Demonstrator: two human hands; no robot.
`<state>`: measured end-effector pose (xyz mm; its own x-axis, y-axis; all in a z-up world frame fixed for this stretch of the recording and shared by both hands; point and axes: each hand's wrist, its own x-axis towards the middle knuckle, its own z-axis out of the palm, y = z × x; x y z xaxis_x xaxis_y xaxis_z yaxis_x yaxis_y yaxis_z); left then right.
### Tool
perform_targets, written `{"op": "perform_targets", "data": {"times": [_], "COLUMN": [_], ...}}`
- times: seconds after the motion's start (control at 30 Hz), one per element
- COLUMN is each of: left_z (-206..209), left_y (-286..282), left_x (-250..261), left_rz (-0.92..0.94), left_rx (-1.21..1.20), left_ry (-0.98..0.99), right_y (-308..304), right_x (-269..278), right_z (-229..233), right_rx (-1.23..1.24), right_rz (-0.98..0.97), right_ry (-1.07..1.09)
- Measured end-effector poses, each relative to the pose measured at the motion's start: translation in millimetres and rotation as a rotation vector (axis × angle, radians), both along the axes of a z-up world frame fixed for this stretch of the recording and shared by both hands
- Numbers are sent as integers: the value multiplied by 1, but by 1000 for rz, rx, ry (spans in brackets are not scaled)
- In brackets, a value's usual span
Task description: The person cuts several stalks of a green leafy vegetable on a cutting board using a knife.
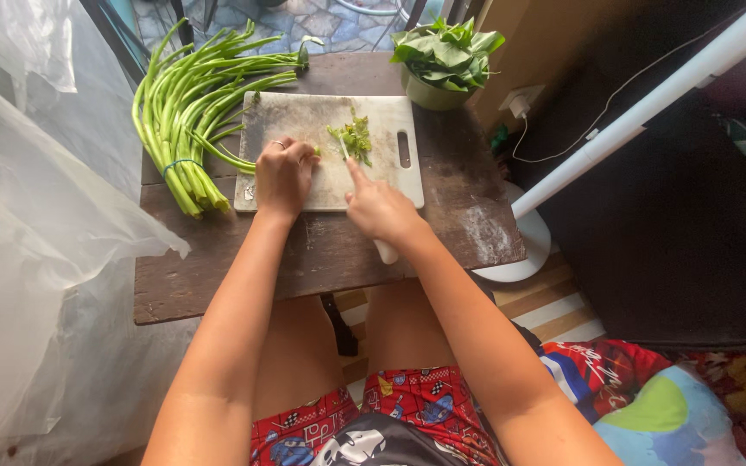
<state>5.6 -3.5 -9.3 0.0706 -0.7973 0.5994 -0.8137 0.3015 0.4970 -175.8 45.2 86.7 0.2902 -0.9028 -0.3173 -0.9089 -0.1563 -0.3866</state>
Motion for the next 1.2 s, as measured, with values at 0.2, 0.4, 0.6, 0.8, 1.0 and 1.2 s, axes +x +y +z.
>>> {"op": "perform_targets", "data": {"times": [0.2,0.4,0.6,0.8,1.0,1.2], "left_z": [5,13,14,11,17,24], "left_y": [11,15,19,13,11,3], "left_x": [-4,-5,-8,-6,-8,-16], "left_rz": [-28,-1,16,-57,-159,-114], "left_rx": [-95,-62,-6,3,117,193], "left_ry": [-117,-95,-79,-155,-285,-535], "right_y": [14,29,25,20,16,19], "right_x": [-21,-22,-25,-25,-26,-31], "right_z": [6,-1,4,-5,-26,-32], "right_rx": [-99,-19,-1,-109,-332,-384], "right_rz": [-30,89,84,97,66,51], "right_ry": [-67,49,71,165,258,344]}}
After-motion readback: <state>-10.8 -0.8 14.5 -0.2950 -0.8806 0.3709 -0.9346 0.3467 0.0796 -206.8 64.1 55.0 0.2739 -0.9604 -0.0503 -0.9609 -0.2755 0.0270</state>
